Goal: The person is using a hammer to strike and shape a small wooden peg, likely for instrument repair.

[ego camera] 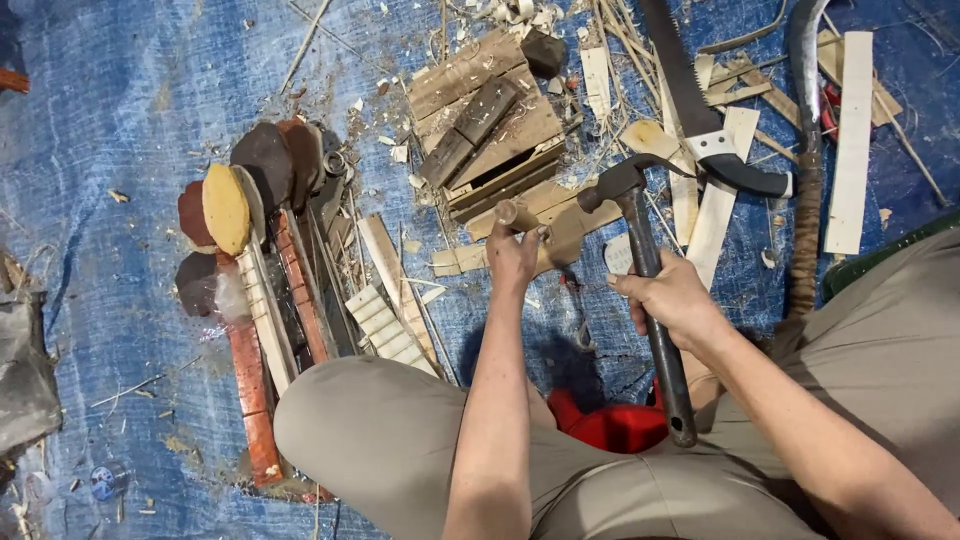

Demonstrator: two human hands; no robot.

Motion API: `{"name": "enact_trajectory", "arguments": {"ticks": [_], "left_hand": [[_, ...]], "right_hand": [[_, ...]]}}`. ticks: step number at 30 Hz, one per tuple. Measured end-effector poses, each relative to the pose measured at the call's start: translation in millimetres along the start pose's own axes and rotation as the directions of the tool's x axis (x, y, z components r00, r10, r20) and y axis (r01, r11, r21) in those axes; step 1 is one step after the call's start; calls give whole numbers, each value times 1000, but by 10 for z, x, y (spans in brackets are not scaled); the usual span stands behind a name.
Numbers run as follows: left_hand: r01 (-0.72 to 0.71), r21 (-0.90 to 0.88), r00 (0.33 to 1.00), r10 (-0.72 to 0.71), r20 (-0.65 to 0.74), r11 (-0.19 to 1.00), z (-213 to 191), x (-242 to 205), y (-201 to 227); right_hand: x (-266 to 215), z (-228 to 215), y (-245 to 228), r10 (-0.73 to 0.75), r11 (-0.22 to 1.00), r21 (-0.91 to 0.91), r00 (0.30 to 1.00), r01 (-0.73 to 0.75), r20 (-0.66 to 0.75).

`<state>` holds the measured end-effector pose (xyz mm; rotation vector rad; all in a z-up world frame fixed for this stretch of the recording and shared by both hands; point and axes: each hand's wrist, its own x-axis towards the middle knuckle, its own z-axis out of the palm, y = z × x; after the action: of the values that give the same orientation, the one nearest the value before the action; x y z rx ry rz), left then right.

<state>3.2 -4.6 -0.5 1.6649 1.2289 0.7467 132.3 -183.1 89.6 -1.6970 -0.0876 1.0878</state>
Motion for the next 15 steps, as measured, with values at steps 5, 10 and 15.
{"name": "enact_trajectory", "arguments": {"ticks": [5,10,15], "left_hand": [[30,-4,1000,-30,7,1000,20,-6,43],[40,18,999,-40,11,999,17,-21,73],[45,-6,999,-44,22,999,32,-14,-95]], "right_hand": [[54,-11,114,7,1000,-22,1000,-7,4],[25,-10,89,38,998,-48,999,-38,4],[55,-5,106,52,997,-64,998,-50,25]]}}
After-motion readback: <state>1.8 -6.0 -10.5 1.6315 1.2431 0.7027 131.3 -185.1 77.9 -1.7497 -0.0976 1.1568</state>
